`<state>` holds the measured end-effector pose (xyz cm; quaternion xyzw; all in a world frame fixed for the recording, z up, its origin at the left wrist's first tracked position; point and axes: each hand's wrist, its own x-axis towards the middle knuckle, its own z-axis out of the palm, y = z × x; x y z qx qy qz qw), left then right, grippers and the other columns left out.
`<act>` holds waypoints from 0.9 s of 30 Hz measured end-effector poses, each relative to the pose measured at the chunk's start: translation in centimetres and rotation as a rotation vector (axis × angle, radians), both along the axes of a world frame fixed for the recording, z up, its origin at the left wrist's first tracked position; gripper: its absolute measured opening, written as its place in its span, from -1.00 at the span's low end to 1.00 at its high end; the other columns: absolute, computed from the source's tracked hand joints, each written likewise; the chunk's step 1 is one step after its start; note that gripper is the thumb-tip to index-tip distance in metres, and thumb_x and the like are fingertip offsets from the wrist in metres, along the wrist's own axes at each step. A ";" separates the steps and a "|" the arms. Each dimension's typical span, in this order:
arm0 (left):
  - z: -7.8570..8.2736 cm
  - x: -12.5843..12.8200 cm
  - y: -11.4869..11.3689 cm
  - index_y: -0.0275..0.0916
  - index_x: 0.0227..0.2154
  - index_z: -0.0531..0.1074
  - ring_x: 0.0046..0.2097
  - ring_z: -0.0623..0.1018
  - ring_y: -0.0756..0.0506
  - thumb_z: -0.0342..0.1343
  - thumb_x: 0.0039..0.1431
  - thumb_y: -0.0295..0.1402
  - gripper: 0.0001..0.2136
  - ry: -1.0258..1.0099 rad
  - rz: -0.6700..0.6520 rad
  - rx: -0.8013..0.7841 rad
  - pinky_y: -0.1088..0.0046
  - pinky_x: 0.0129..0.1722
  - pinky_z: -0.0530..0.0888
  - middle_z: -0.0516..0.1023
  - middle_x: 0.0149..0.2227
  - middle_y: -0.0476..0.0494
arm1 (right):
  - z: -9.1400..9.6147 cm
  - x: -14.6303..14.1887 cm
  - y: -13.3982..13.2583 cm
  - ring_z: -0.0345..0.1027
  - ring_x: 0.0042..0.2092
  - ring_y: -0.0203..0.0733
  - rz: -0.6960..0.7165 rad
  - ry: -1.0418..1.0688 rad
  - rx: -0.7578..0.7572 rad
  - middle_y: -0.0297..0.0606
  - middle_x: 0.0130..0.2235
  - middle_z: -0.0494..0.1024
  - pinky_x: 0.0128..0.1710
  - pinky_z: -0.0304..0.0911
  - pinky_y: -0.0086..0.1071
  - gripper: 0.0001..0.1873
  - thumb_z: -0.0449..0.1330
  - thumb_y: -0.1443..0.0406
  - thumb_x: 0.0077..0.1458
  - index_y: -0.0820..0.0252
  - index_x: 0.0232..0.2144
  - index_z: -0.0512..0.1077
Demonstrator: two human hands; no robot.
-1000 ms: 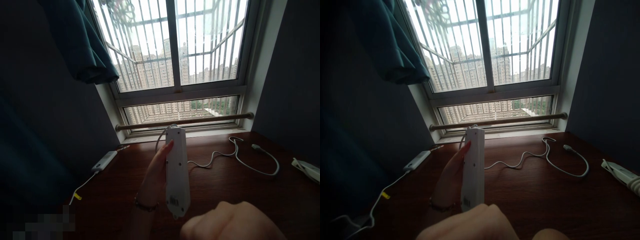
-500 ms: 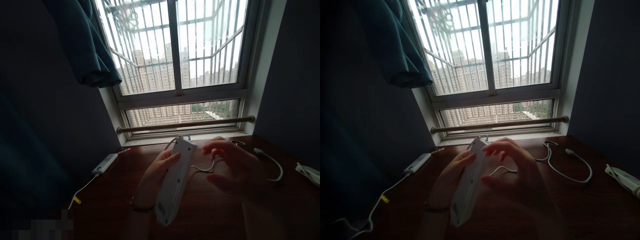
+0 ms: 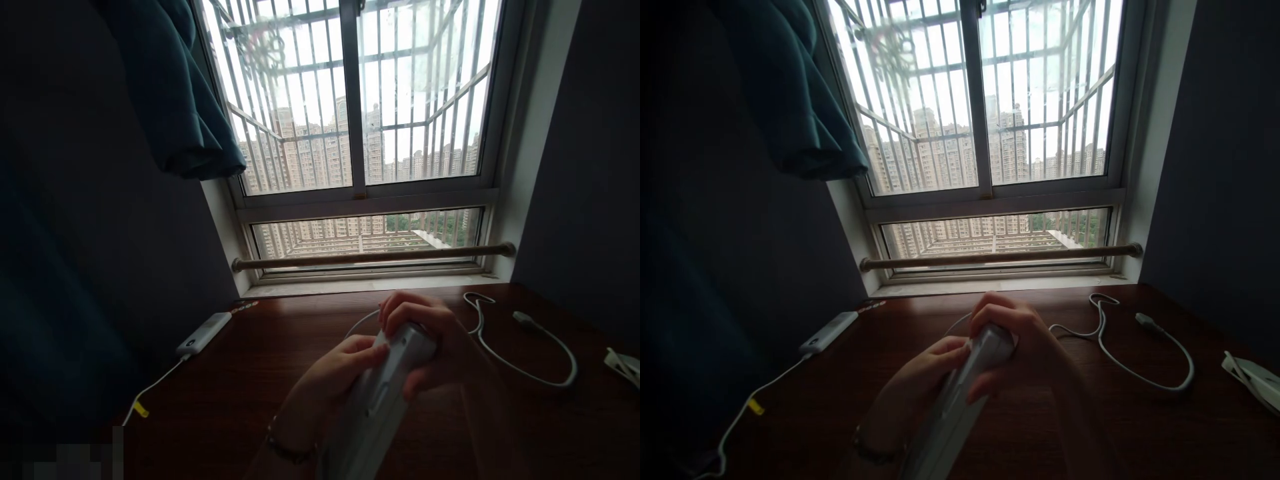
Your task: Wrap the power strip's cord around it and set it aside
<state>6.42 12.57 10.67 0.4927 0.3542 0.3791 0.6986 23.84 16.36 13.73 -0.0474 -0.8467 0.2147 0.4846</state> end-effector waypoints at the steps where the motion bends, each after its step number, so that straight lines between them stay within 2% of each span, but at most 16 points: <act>1: 0.0 0.1 0.0 -0.39 -0.34 0.48 -0.55 0.39 0.05 0.20 -0.09 -0.12 -0.62 0.002 -0.009 0.009 0.60 -0.55 0.28 0.46 -0.53 -0.14 | -0.1 -0.2 -0.1 0.26 -0.39 -0.24 -0.026 0.035 0.017 -0.25 -0.43 0.37 -0.32 0.22 -0.34 -0.53 0.34 0.01 -0.31 0.24 -0.44 0.38; 6: 0.2 1.2 -0.5 -0.42 -0.29 0.44 -0.49 0.48 -0.07 -0.04 0.13 -0.13 -0.62 -0.015 -0.140 0.029 0.47 -0.45 0.39 0.50 -0.47 -0.26 | -0.8 -1.1 -0.9 0.18 -0.48 -0.23 -0.218 0.223 0.102 -0.25 -0.58 0.25 -0.44 0.13 -0.30 -0.59 0.00 0.03 0.05 0.24 -0.58 0.30; 9: 0.4 1.6 -0.7 -0.43 -0.26 0.43 -0.44 0.48 -0.07 -0.13 0.18 -0.13 -0.58 0.008 -0.174 0.118 0.45 -0.39 0.38 0.49 -0.47 -0.26 | -1.2 -1.2 -1.2 0.17 -0.51 -0.23 -0.300 0.289 0.152 -0.25 -0.60 0.24 -0.45 0.11 -0.29 -0.60 -0.11 0.13 0.10 0.24 -0.58 0.31; 13: 1.2 0.8 -1.2 -0.42 -0.21 0.42 -0.31 0.43 -0.10 -0.23 0.12 0.07 -0.40 0.200 -0.150 0.356 0.46 -0.33 0.33 0.47 -0.34 -0.26 | -1.5 -0.9 -1.0 0.19 -0.51 -0.22 -0.371 0.349 0.178 -0.23 -0.58 0.28 -0.45 0.10 -0.29 -0.66 -0.12 0.22 0.11 0.24 -0.53 0.34; 14: 1.5 0.5 -1.4 -0.39 -0.17 0.40 -0.28 0.41 -0.10 -0.21 0.08 0.11 -0.38 0.254 -0.140 0.410 0.45 -0.32 0.33 0.47 -0.29 -0.25 | -1.5 -0.9 -0.9 0.20 -0.50 -0.22 -0.399 0.363 0.188 -0.23 -0.58 0.28 -0.45 0.10 -0.29 -0.69 -0.11 0.24 0.10 0.24 -0.52 0.34; 16: 2.1 0.0 -2.0 -0.32 -0.11 0.36 -0.25 0.39 -0.11 -0.02 -0.02 0.08 -0.42 0.364 -0.097 0.499 0.46 -0.29 0.31 0.45 -0.22 -0.19 | -1.7 -0.8 -0.7 0.21 -0.48 -0.21 -0.468 0.379 0.214 -0.23 -0.57 0.29 -0.44 0.10 -0.29 -0.72 -0.10 0.28 0.09 0.22 -0.51 0.35; 18: 2.4 -0.2 -2.5 -0.26 -0.10 0.36 -0.24 0.38 -0.11 0.19 -0.14 -0.07 -0.46 0.476 -0.033 0.566 0.47 -0.28 0.31 0.43 -0.21 -0.13 | -1.8 -0.8 -0.6 0.23 -0.46 -0.19 -0.528 0.384 0.245 -0.23 -0.56 0.30 -0.43 0.10 -0.29 -0.74 -0.09 0.29 0.09 0.22 -0.51 0.35; 20: 2.6 -0.1 -2.7 -0.26 -0.14 0.38 -0.26 0.37 -0.10 0.26 -0.21 -0.21 -0.50 0.555 0.024 0.602 0.47 -0.28 0.30 0.44 -0.25 -0.10 | -1.9 -0.8 -0.6 0.24 -0.46 -0.19 -0.551 0.379 0.254 -0.23 -0.56 0.31 -0.41 0.10 -0.29 -0.73 -0.07 0.28 0.10 0.22 -0.50 0.36; 22: 2.8 0.0 -2.8 -0.27 -0.18 0.40 -0.29 0.37 -0.09 0.25 -0.18 -0.28 -0.57 0.564 0.051 0.613 0.48 -0.30 0.30 0.44 -0.29 -0.10 | -1.7 -0.7 -0.5 0.26 -0.44 -0.18 -0.495 0.385 0.186 -0.22 -0.54 0.34 -0.38 0.13 -0.28 -0.66 -0.08 0.20 0.14 0.22 -0.51 0.38; 24: 2.9 -0.3 -2.8 -0.28 -0.22 0.41 -0.33 0.35 -0.06 0.23 -0.16 -0.32 -0.64 0.507 0.036 0.607 0.50 -0.35 0.28 0.43 -0.33 -0.09 | -1.5 -0.7 0.0 0.31 -0.37 -0.13 -0.362 0.448 0.021 -0.18 -0.46 0.40 -0.31 0.17 -0.25 -0.51 -0.14 0.02 0.15 0.21 -0.47 0.40; 27: 3.0 -1.1 -3.1 -0.30 -0.31 0.43 -0.36 0.36 -0.03 0.23 -0.12 -0.34 -0.73 0.340 -0.031 0.483 0.53 -0.41 0.27 0.43 -0.37 -0.10 | -1.6 -1.1 1.9 0.33 -0.15 -0.03 -0.118 0.580 -0.252 -0.12 -0.23 0.45 -0.12 0.18 -0.17 -0.31 -0.30 -0.18 0.07 0.16 -0.22 0.36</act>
